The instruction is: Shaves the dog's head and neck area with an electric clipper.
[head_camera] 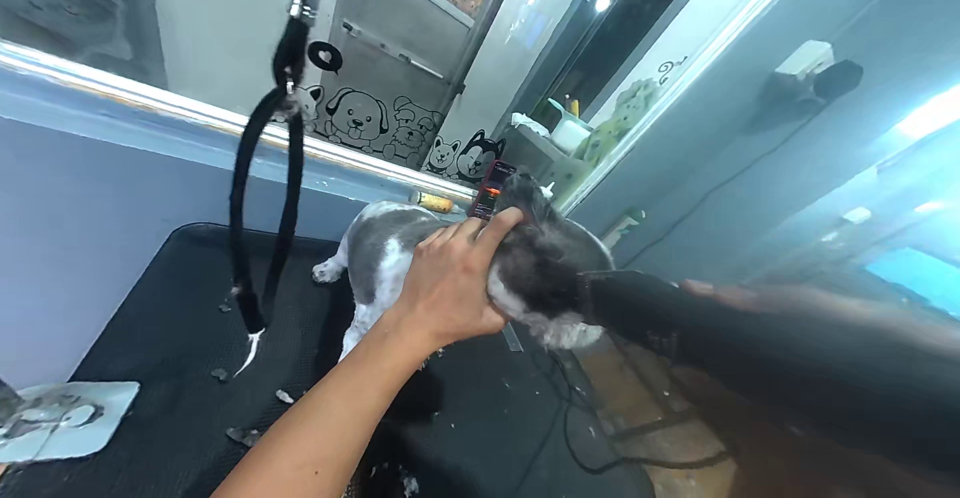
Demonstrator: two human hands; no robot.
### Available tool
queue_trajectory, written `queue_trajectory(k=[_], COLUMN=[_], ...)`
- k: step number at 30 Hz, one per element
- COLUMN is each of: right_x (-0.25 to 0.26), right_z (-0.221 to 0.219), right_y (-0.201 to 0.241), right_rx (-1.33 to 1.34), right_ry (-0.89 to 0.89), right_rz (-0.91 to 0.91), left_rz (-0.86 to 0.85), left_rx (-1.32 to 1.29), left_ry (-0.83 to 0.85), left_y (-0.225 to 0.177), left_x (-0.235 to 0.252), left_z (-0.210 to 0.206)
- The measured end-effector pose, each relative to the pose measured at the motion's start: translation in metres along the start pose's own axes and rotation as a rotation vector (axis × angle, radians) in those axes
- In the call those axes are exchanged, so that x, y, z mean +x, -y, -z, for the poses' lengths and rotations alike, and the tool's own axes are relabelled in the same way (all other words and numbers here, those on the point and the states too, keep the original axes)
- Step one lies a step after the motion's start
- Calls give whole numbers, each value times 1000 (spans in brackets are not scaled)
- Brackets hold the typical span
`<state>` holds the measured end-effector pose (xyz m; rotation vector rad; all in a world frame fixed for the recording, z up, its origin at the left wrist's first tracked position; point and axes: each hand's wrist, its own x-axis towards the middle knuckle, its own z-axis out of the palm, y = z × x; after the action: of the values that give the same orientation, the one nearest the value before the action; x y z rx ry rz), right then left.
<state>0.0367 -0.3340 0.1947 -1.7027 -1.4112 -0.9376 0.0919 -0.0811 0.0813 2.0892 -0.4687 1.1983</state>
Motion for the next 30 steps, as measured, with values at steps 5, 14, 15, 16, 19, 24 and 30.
queue_trajectory(k=[5, 14, 15, 16, 19, 24, 30], right_x=[-14, -24, -24, -23, -23, -22, -23], right_z=[6, -26, -30, -33, -40, -56, -55], right_y=[-3, -14, -14, -13, -11, -10, -12], right_rx=[25, 39, 56, 72, 118, 174, 408], right_ry=[-44, -150, -162, -174, -174, -154, -23], right_rz=[57, 166, 160, 152, 135, 92, 51], left_rz=[-2, -7, -11, -12, -22, -50, -93], left_rx=[9, 33, 33, 35, 50, 37, 7], left_ry=[1, 8, 7, 8, 14, 7, -8], left_y=[2, 2, 2, 2, 1, 3, 6], left_x=[2, 0, 0, 0, -1, -3, -6], left_z=[4, 9, 9, 9, 9, 7, 6])
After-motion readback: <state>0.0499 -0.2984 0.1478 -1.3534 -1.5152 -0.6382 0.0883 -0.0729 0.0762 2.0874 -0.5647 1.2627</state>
